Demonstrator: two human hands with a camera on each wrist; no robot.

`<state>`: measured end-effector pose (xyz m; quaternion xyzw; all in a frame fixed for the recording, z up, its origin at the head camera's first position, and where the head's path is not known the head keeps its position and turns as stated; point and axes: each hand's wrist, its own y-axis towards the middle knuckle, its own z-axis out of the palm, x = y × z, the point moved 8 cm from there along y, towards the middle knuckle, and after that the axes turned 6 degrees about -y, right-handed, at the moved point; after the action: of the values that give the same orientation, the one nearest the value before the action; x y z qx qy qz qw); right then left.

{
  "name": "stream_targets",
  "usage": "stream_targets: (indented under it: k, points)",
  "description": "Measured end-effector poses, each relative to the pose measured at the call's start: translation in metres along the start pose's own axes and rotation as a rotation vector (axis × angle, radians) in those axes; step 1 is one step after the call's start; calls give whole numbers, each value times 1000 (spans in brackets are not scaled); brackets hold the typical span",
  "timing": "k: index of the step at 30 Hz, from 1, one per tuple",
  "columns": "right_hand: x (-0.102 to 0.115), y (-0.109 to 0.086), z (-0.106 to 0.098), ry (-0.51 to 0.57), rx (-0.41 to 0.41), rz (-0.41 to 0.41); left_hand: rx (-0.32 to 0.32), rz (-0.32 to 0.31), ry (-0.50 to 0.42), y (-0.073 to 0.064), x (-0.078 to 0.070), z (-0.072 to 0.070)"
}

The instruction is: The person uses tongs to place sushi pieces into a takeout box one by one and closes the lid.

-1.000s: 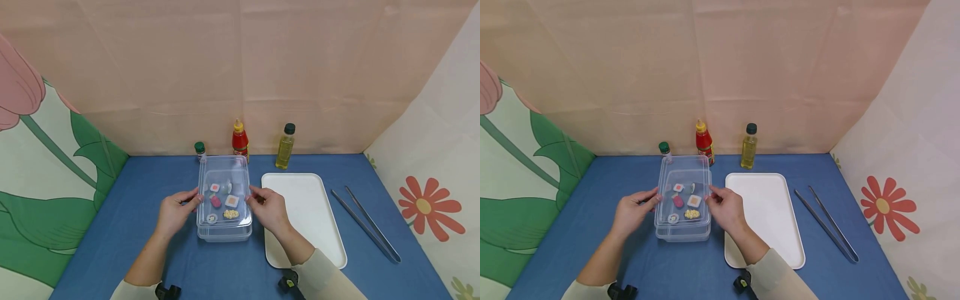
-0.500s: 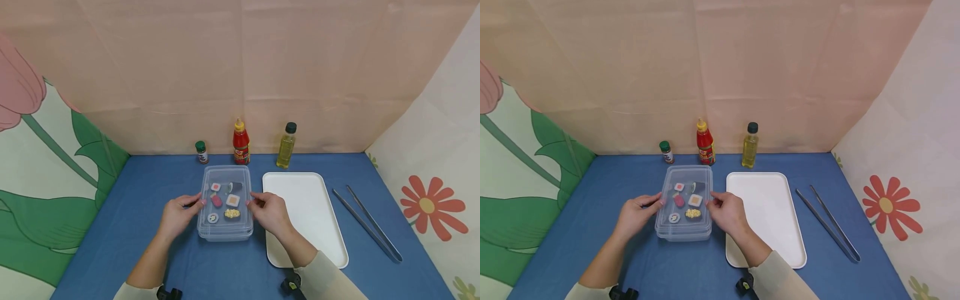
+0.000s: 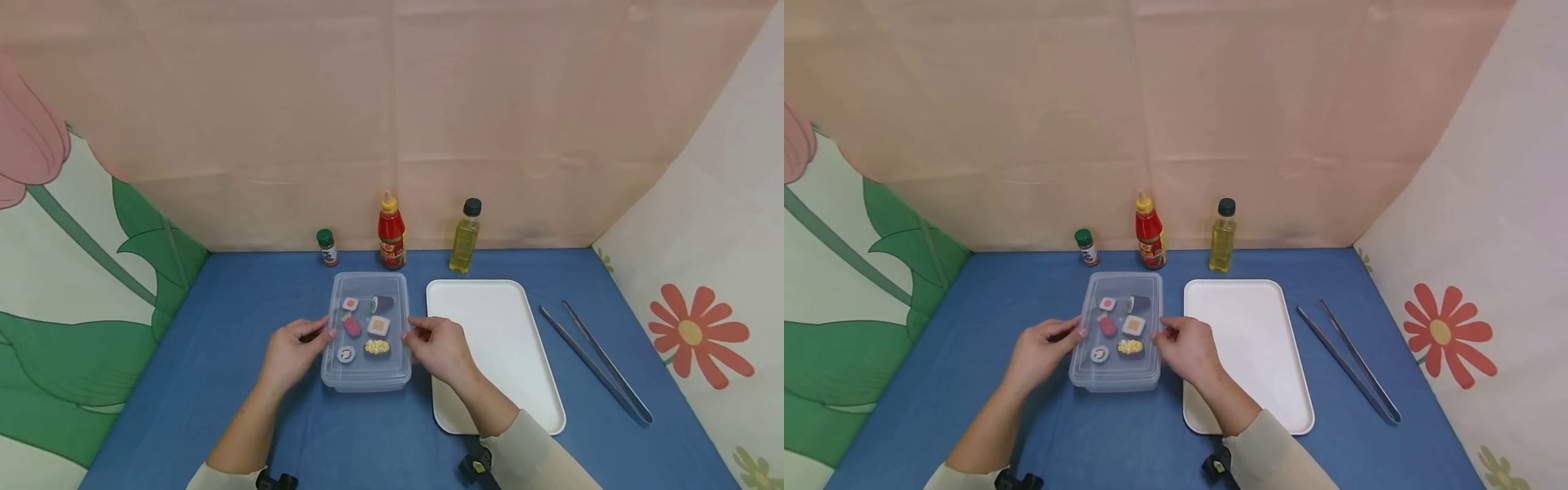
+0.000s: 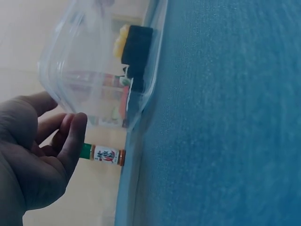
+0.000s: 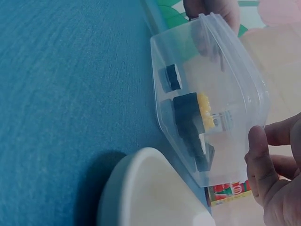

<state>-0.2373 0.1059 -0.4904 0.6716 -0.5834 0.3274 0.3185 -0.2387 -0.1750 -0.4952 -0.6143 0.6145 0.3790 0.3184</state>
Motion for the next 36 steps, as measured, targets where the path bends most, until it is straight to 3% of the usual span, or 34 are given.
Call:
stream_targets:
  k: [3, 9, 12, 19, 22, 30, 36]
  points:
    - [2, 1, 1, -31, 3, -14, 11, -13, 10, 0, 2, 0]
    - [-1, -1, 2, -96, 20, 7, 101, -88, -87, -3, 6, 6]
    - [-2, -4, 4, -129, 81, 0, 198, -122, -127, -6, 9, 8]
    - [0, -16, 16, -75, 345, -4, 492, -170, -207, -18, 12, 13]
    - [0, -18, 19, -54, 392, 0, 570, -187, -223, -22, 14, 15]
    - [0, -18, 21, -72, 396, 34, 640, -173, -263, -23, 9, 19]
    - [2, -19, 21, -91, 390, 33, 662, -131, -221, -23, 4, 20]
